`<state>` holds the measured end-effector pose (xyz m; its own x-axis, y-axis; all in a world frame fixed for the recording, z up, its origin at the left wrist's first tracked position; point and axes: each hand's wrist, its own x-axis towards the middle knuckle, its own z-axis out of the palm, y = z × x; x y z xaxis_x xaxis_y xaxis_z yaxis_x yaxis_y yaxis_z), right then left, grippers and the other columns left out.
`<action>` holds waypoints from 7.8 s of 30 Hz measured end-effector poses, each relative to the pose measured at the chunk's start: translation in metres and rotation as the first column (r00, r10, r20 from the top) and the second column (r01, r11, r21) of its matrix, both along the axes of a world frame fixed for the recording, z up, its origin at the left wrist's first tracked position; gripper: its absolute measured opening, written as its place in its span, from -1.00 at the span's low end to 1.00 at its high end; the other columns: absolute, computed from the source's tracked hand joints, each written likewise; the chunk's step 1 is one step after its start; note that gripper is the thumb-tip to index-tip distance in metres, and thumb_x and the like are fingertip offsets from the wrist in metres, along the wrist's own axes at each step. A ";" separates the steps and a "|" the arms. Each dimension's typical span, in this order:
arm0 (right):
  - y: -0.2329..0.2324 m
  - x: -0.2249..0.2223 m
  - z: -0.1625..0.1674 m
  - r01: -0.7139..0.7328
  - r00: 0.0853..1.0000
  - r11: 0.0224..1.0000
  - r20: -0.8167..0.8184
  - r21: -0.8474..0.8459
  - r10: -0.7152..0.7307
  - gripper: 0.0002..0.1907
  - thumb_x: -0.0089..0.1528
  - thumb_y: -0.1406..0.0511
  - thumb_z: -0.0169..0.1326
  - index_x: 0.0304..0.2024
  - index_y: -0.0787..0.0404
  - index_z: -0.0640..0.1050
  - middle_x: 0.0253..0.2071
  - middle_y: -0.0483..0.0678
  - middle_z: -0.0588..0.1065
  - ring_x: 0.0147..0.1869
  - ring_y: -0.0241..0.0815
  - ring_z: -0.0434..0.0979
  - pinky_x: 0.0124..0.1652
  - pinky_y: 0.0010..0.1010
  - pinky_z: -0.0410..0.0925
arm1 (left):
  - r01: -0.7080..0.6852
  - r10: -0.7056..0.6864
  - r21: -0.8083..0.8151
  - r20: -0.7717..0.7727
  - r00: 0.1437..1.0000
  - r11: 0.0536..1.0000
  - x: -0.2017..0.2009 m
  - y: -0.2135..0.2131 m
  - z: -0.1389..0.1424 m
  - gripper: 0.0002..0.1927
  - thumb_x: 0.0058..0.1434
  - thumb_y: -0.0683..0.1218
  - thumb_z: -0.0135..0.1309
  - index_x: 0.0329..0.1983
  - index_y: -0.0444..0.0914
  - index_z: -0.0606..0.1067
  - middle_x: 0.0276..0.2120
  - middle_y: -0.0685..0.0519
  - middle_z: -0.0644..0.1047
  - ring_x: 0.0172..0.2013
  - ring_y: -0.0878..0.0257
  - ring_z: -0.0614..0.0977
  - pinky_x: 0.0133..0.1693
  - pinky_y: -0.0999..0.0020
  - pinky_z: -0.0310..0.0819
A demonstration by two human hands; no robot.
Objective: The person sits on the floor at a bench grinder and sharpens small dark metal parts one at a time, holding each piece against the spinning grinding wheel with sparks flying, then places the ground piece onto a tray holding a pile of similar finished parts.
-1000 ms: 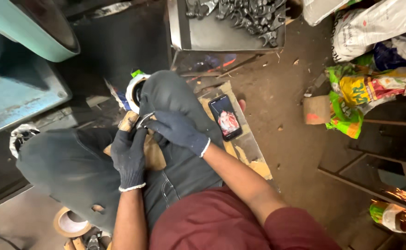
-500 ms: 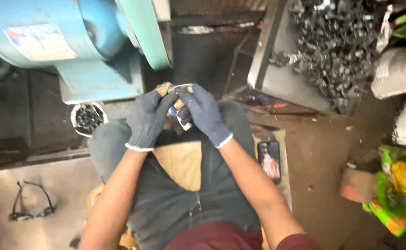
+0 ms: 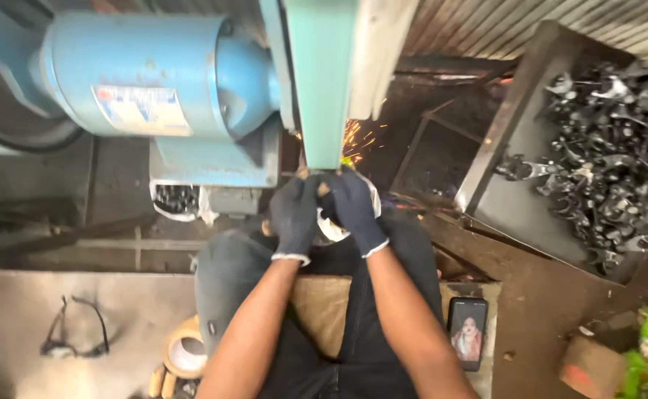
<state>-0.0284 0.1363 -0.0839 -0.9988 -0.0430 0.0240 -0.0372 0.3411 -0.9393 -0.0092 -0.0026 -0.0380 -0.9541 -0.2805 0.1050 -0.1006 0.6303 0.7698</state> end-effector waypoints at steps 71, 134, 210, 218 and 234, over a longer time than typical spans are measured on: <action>0.011 0.043 0.070 0.103 0.990 0.993 -0.105 0.055 -0.097 -0.79 0.36 0.29 0.07 -0.09 0.33 0.58 -0.24 0.16 0.58 -0.16 0.05 0.59 -0.17 -0.23 0.40 | 0.182 -0.173 -0.016 0.250 0.953 0.983 0.019 0.003 0.087 -0.59 0.30 0.19 0.06 -0.28 -0.24 0.61 -0.37 -0.19 0.61 -0.28 -0.15 0.65 -0.25 0.02 0.45; 0.020 0.040 0.084 0.034 0.963 0.808 0.234 -0.588 0.130 -0.83 0.32 0.32 0.07 -0.09 0.28 0.56 -0.26 -0.13 0.56 -0.22 -0.37 0.49 -0.21 -0.49 0.36 | 0.236 -0.294 0.388 0.098 0.951 0.891 0.026 -0.017 0.094 -0.66 0.26 0.02 0.06 -0.02 -0.28 0.57 -0.18 -0.12 0.68 -0.14 -0.03 0.72 -0.11 0.13 0.53; -0.005 -0.023 0.044 0.028 0.943 0.860 0.298 -0.509 0.146 -0.67 0.30 0.30 0.12 0.00 0.45 0.62 -0.20 0.03 0.54 -0.23 -0.20 0.46 -0.22 -0.38 0.32 | 0.231 -0.232 0.020 0.040 0.972 0.973 -0.015 0.002 0.003 -0.76 0.34 -0.08 -0.07 -0.18 -0.31 0.54 -0.23 -0.20 0.59 -0.18 -0.16 0.61 -0.12 -0.01 0.45; 0.008 0.037 0.088 -0.008 0.931 0.776 0.278 -0.630 0.235 -0.51 0.25 0.42 0.04 0.27 0.27 0.43 0.11 -0.07 0.52 0.11 -0.26 0.53 0.09 -0.42 0.40 | 0.097 -0.282 0.464 0.347 0.894 0.880 0.020 -0.009 0.086 -0.64 0.31 0.10 0.05 -0.08 -0.25 0.60 -0.26 -0.15 0.67 -0.21 0.06 0.71 -0.16 0.18 0.52; 0.006 0.002 0.085 -0.132 0.914 0.721 0.198 -0.680 0.354 -0.48 0.21 0.47 0.08 0.25 0.34 0.43 0.11 0.02 0.53 0.06 -0.26 0.59 0.04 -0.43 0.46 | 0.107 -0.180 0.310 0.217 0.959 0.945 -0.003 -0.011 0.070 -0.57 0.33 0.16 0.00 -0.08 -0.27 0.60 -0.22 -0.23 0.63 -0.16 -0.13 0.67 -0.15 0.07 0.47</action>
<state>-0.0260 0.1428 0.0007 -0.9166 -0.3700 -0.1512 0.2808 -0.3269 -0.9024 -0.0122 -0.0140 0.0319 -0.9728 -0.1224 -0.1969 -0.2300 0.4024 0.8861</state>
